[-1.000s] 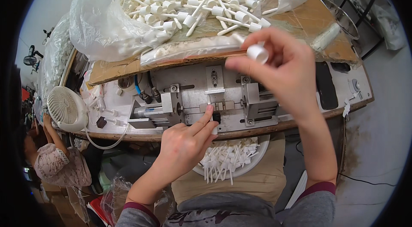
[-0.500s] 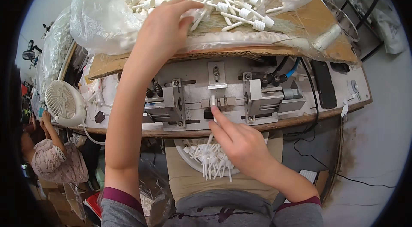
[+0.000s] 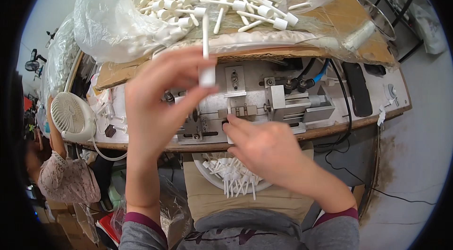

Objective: The person is assembling small white plastic sprayer or pump components using a mechanical press on a workbench.

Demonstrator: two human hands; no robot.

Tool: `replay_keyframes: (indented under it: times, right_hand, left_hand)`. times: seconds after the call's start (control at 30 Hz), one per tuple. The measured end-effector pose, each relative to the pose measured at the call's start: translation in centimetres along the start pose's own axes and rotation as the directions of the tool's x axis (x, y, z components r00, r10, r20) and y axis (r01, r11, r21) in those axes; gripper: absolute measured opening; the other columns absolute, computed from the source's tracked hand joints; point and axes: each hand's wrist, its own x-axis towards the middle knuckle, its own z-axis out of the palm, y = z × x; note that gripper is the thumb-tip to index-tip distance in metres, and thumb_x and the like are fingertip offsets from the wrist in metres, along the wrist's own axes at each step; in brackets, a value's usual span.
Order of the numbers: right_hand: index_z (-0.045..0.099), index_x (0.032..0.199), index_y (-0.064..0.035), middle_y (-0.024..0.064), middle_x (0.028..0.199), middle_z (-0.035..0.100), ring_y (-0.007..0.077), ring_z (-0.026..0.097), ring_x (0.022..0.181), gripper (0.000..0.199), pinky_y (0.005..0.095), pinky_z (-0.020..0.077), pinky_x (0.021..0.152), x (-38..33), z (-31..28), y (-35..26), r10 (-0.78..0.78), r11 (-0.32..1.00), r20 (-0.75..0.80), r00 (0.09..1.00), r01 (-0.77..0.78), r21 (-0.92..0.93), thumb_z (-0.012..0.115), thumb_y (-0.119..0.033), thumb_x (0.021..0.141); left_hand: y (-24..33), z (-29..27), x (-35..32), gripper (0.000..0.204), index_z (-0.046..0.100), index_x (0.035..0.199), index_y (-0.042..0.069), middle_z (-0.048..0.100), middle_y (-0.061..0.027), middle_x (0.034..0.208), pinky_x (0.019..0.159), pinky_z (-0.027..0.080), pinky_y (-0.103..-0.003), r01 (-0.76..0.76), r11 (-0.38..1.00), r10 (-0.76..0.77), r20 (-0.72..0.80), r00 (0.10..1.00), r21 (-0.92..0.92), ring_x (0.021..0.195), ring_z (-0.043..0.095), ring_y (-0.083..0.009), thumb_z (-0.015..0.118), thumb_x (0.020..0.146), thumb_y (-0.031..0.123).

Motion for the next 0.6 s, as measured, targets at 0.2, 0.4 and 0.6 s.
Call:
replay_keyframes:
  times: [0.2, 0.4, 0.6]
  right_hand:
    - [0.07, 0.104, -0.0023, 0.0145, 0.105, 0.071, 0.0297, 0.067, 0.096, 0.025, 0.0354, 0.0528, 0.084, 3.6, -5.4, 5.7, 0.151, 0.984, -0.538, 0.829, -0.177, 0.003, 0.074, -0.015, 0.083]
    - [0.068, 0.104, -0.0006, 0.015, 0.103, 0.067, 0.0308, 0.066, 0.093, 0.026, 0.0368, 0.0515, 0.081, 7.4, -5.8, 8.5, 0.233, 0.972, -0.397, 0.888, -0.22, 0.079, 0.07, -0.021, 0.088]
    - [0.067, 0.099, -0.0006, 0.0138, 0.098, 0.065, 0.0261, 0.064, 0.084, 0.023, 0.0354, 0.0506, 0.075, 9.3, -5.4, 8.1, 0.239, 0.967, -0.254, 0.937, -0.207, 0.145, 0.068, -0.021, 0.087]
  left_hand:
    - [1.0, 1.3, -7.3, 0.033, 0.071, 0.106, -0.001, 0.067, -0.0145, 0.122, 0.065, 0.054, -0.031, -0.086, 0.974, 0.066, 0.098, 0.993, 0.211, 0.076, 0.066, -0.0174, 0.077, 0.074, 0.002]
    - [0.8, 4.4, -10.1, 0.034, 0.071, 0.107, 0.0, 0.068, -0.0149, 0.123, 0.061, 0.049, -0.029, -0.159, 0.899, 0.069, 0.227, 0.971, 0.409, 0.071, 0.065, -0.0161, 0.077, 0.075, 0.01]
    - [0.5, 4.9, -9.3, 0.031, 0.072, 0.104, 0.001, 0.068, -0.0157, 0.123, 0.059, 0.046, -0.028, -0.189, 0.832, 0.016, 0.318, 0.948, 0.521, 0.063, 0.064, -0.0163, 0.077, 0.076, 0.014]
